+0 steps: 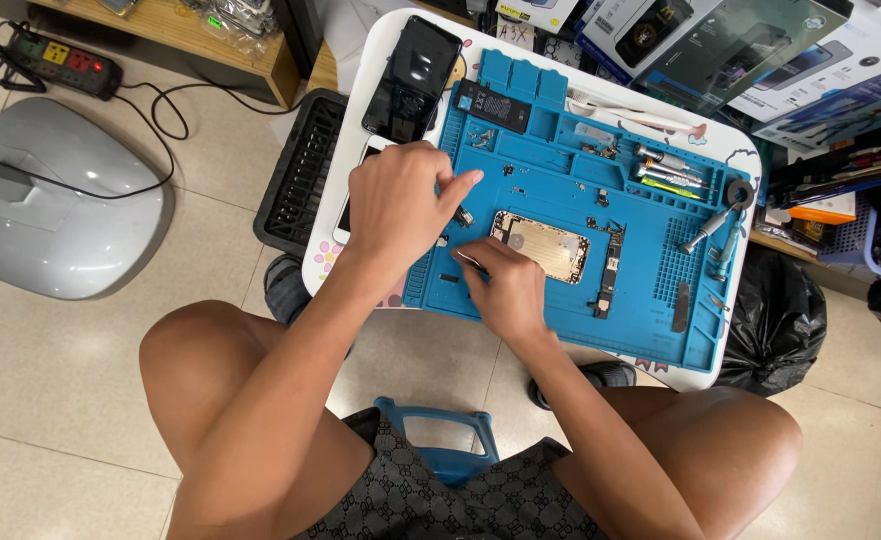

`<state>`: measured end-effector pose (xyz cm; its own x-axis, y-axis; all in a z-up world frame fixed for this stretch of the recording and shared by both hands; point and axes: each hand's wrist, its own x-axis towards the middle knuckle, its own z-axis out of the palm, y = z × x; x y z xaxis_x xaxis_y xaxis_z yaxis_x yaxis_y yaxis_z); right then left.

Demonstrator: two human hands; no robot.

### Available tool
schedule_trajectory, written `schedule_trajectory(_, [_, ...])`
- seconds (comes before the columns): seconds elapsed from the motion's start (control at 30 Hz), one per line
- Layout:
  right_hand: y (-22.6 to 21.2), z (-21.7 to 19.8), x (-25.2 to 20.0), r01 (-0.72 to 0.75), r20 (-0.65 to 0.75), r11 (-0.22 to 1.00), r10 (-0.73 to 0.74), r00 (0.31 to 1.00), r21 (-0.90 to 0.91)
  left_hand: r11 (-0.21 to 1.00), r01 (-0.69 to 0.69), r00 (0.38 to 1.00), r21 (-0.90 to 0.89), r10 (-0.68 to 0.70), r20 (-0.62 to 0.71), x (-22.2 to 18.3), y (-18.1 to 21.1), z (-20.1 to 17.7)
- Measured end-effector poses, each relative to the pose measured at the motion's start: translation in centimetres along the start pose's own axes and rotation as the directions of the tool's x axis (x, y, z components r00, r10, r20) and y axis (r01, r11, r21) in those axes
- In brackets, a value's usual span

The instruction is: The person disassembles a smartphone using tweezers and a screwdriver, removing the back cover and internal components. They place parts on a blue work mat and continue to manipulate small connectors and screws.

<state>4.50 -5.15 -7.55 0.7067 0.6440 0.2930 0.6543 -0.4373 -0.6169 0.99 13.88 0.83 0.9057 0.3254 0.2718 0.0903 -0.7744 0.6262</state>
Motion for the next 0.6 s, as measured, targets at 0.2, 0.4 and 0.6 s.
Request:
schedule_trajectory(0.2, [-0.4, -1.3, 0.1, -0.067, 0.065, 0.986, 0.058, 0.996, 0.155, 0.96, -0.118, 0.983, 0.254, 0.077, 0.167, -0.5, -1.8, 4.1])
schedule_trajectory(0.4, [0.8, -6.1, 1.1, -0.146, -0.036, 0.951, 0.162, 0.986, 0.274, 0.972, -0.068, 0.964, 0.224, 0.006, 0.266, -0.2, -1.2, 6.7])
schedule_trajectory(0.6, [3.0, -11.1, -1.5, -0.229, -0.116, 0.918, 0.278, 0.953, 0.324, 0.864, -0.115, 0.972, 0.491, -0.003, 0.233, -0.8, -2.6, 10.5])
